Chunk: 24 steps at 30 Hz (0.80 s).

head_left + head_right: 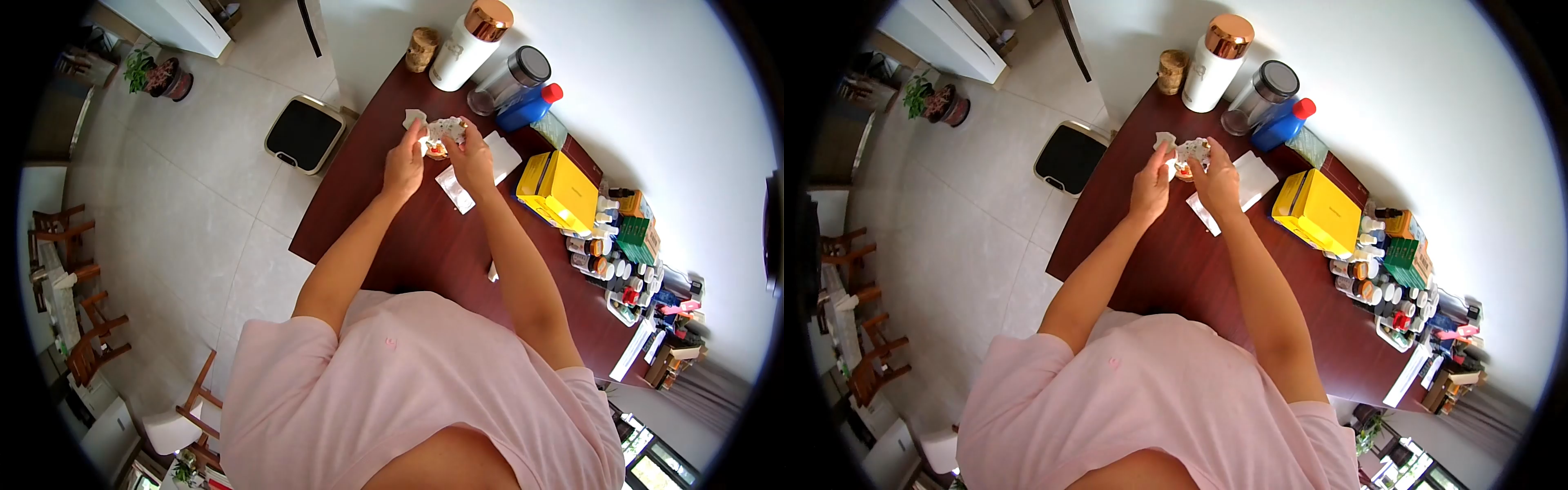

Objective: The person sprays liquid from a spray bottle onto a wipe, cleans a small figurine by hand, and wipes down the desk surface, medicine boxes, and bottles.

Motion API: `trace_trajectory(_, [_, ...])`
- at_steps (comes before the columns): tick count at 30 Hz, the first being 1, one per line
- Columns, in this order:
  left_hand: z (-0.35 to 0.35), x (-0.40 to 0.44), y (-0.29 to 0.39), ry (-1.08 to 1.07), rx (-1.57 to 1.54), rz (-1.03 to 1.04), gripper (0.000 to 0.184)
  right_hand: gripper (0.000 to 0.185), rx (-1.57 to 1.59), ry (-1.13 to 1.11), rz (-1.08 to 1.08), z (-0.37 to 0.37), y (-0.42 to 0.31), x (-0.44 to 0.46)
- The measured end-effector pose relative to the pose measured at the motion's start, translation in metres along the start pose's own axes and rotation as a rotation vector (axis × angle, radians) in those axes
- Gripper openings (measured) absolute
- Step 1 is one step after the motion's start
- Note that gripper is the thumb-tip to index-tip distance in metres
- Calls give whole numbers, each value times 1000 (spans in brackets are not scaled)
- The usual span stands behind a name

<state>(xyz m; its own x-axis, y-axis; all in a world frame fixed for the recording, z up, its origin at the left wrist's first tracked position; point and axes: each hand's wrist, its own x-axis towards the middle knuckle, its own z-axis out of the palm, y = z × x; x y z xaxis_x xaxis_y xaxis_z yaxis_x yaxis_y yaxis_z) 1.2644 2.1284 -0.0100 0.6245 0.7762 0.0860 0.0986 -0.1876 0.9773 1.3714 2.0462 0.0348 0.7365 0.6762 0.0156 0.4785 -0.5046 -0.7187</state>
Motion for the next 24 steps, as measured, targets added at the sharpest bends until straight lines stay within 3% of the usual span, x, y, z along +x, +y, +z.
trace_trajectory(6, [10, 7, -12, -40, 213, 111, 46, 51, -1, 9, -30, 2, 3, 2])
trace_trajectory(11, [9, 14, -7, -96, 13, -89, 47, 50, -70, 73, -58, 6, 1, 2])
trace_trajectory(14, [14, 2, -12, 26, -53, 44, 48, 50, -67, 43, 2, 0, -6, 1])
trace_trajectory(24, [13, -7, -4, 44, -155, -2, 41, 55, -22, -112, -19, -11, 13, 12])
